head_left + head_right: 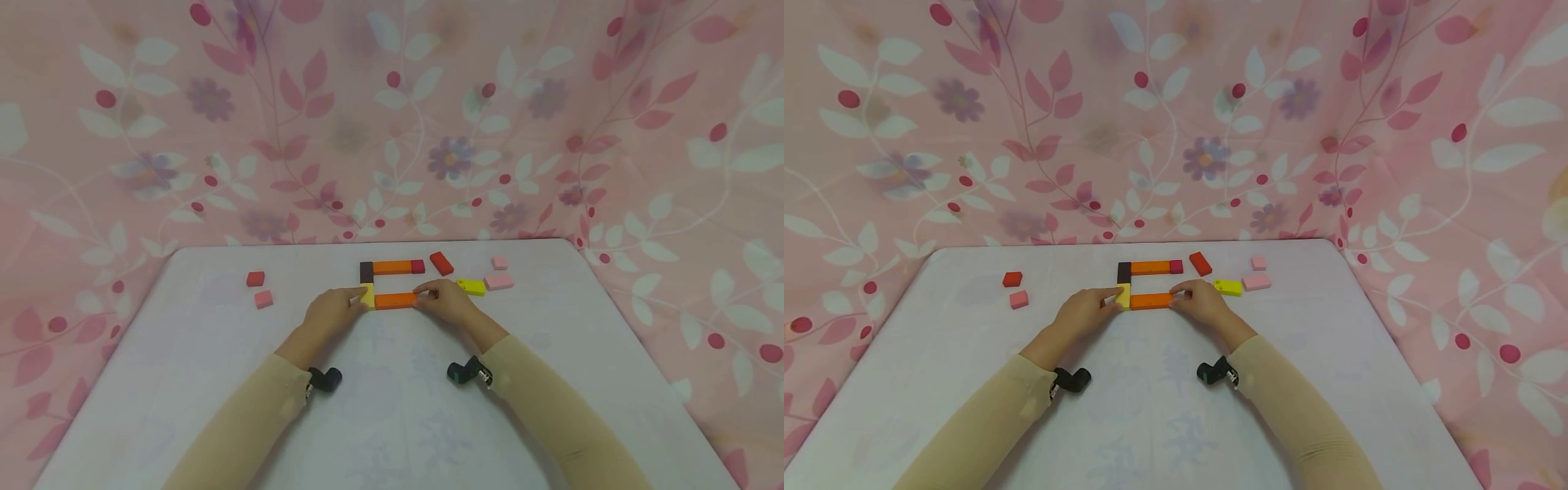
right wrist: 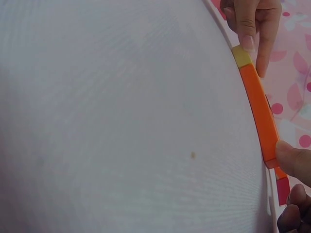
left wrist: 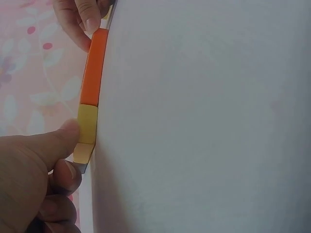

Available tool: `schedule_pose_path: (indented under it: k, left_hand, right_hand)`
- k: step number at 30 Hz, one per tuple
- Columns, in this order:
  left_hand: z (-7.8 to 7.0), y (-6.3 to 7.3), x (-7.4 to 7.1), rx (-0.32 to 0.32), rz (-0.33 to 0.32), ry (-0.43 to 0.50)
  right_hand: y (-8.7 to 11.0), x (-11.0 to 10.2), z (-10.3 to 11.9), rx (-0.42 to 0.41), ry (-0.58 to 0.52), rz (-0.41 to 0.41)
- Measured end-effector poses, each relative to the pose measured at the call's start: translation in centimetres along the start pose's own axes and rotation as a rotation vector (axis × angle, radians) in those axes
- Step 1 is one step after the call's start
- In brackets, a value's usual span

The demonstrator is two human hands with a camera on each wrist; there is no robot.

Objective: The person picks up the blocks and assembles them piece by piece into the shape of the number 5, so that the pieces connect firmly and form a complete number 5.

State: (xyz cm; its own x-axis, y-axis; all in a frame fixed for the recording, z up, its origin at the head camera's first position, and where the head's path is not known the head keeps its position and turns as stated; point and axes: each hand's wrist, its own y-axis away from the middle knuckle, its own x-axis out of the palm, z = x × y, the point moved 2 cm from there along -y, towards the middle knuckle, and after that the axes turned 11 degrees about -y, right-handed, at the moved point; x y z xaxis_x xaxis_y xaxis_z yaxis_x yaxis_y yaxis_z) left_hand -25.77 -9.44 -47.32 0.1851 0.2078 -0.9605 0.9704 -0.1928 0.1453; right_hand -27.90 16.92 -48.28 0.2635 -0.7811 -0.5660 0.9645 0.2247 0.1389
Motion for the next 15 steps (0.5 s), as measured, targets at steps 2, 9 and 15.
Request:
schedule_pose_path:
  k: [2,9,15]
  left_hand:
    - [0.0,0.0,0.0,0.001,0.0,-0.002]
    - [0.2,-0.1,-0.2,0.034,-0.03,0.036]
    - [0.7,-1.1,-0.3,0.049,-0.056,0.056]
  right_hand:
    - [0.0,0.0,0.0,0.002,-0.001,0.001]
    - [0.0,-0.1,0.0,-0.003,0.002,0.009]
    - [0.0,-0.1,0.0,-0.003,-0.001,0.009]
